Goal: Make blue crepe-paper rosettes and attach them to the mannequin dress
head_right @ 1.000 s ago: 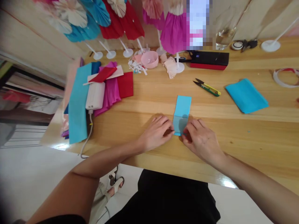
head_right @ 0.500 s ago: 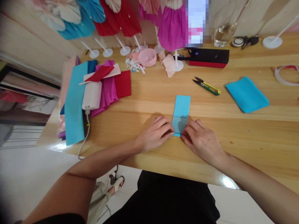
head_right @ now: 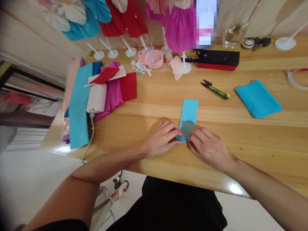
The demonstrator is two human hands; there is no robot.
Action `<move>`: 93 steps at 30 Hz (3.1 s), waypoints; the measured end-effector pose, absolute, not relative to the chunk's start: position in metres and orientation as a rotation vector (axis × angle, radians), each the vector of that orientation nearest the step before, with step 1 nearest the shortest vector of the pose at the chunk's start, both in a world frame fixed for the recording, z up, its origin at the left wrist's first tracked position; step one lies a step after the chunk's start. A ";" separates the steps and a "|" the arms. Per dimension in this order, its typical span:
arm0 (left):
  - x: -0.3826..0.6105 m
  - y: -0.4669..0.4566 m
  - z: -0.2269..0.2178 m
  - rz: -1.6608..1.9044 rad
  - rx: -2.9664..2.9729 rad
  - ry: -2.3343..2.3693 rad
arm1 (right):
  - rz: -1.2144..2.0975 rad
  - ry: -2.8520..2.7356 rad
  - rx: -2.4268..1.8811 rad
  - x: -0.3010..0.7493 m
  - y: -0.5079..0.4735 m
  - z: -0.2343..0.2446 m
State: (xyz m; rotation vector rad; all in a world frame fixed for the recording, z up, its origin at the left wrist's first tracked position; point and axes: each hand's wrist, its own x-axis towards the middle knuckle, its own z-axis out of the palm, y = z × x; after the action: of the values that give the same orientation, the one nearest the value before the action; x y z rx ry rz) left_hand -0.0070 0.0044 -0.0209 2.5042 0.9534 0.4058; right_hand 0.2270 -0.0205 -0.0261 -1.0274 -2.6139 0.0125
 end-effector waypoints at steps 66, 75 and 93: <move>-0.002 -0.001 -0.014 0.340 2.346 1.161 | 0.429 -2.413 -1.315 0.222 -0.016 -0.019; 0.001 0.003 -0.013 0.263 2.450 1.163 | 0.307 -2.461 -1.396 0.219 -0.016 -0.021; -0.004 0.007 -0.014 0.363 2.460 1.028 | 0.278 -2.515 -1.217 0.225 -0.018 -0.018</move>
State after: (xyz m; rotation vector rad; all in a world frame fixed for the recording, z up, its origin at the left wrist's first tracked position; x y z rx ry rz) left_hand -0.0041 0.0069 -0.0139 2.4601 1.0278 0.3632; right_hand 0.2253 -0.0183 -0.0181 -1.2169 -2.5155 0.2779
